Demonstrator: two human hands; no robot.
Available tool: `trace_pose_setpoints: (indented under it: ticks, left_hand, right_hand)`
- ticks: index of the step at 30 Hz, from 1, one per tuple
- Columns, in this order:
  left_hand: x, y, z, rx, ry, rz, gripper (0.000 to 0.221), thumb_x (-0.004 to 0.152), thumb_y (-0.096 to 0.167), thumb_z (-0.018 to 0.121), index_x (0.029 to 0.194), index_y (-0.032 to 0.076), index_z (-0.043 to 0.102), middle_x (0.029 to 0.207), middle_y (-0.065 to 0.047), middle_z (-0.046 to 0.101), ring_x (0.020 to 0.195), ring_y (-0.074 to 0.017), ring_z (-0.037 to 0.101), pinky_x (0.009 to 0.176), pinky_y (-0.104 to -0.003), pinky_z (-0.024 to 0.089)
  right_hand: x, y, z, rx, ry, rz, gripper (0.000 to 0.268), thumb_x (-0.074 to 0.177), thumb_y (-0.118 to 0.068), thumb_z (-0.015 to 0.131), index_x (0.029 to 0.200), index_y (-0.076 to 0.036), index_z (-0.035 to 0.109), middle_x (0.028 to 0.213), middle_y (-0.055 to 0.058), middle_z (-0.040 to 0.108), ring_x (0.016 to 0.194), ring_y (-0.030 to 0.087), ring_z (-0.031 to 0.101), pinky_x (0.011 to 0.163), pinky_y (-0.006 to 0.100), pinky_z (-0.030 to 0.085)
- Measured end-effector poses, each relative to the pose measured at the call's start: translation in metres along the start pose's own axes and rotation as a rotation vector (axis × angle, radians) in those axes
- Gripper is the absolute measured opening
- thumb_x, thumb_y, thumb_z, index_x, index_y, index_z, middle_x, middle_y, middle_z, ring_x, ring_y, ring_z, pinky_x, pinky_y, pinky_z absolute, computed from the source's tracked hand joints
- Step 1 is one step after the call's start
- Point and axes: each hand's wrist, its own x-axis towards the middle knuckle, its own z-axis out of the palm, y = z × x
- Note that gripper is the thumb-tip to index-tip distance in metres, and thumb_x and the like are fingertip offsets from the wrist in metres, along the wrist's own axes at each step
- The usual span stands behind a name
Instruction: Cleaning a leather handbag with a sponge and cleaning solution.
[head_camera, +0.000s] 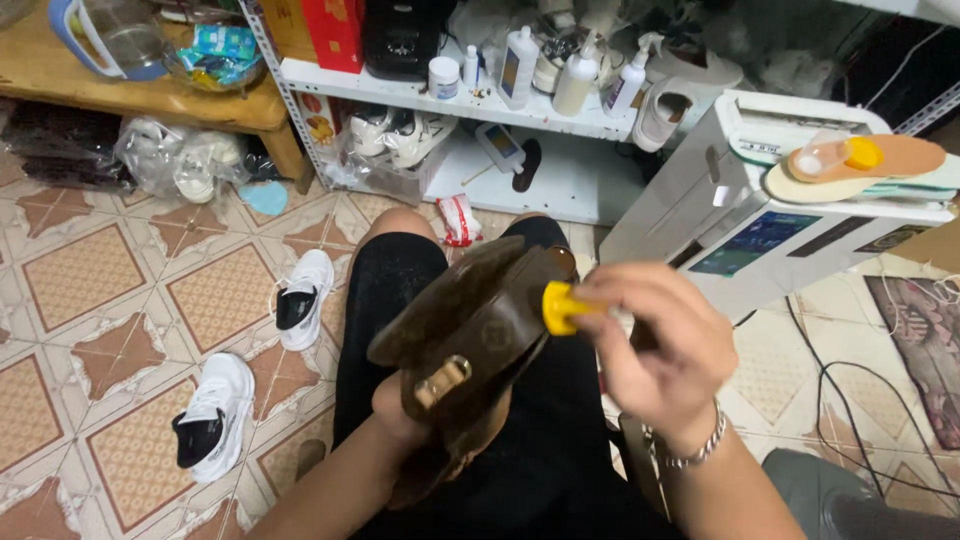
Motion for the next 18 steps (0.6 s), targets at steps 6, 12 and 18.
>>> trace_pose_setpoints:
  ticks: [6,12,18]
  left_hand:
    - [-0.007,-0.001,-0.002,0.013,0.017,0.009,0.045,0.112,0.014,0.041,0.150,-0.008,0.048,0.140,-0.023,0.059,0.127,-0.0297,0.060,0.110,-0.039,0.048]
    - [-0.011,-0.004,-0.014,0.009,0.048,0.003,0.045,0.111,0.014,0.042,0.150,-0.008,0.048,0.141,-0.023,0.059,0.127,-0.0296,0.060,0.110,-0.039,0.048]
    - [-0.046,0.029,-0.102,-0.002,0.067,0.002,0.045,0.111,0.014,0.042,0.150,-0.008,0.048,0.141,-0.023,0.059,0.127,-0.0295,0.060,0.110,-0.039,0.048]
  right_hand:
    - [-0.016,0.011,0.008,0.124,0.000,0.282,0.013,0.091,0.006,0.071,0.105,0.008,0.070,0.103,0.017,0.072,0.090,0.021,0.068,0.080,0.028,0.054]
    - [-0.014,0.008,0.001,0.163,-0.042,0.235,0.012,0.092,0.003,0.071,0.104,0.006,0.069,0.104,0.016,0.072,0.094,0.019,0.071,0.082,0.028,0.058]
    - [-0.023,0.001,-0.003,0.063,-0.059,0.207,0.010,0.093,0.000,0.072,0.103,0.004,0.070,0.101,0.014,0.074,0.090,0.020,0.073,0.078,0.027,0.058]
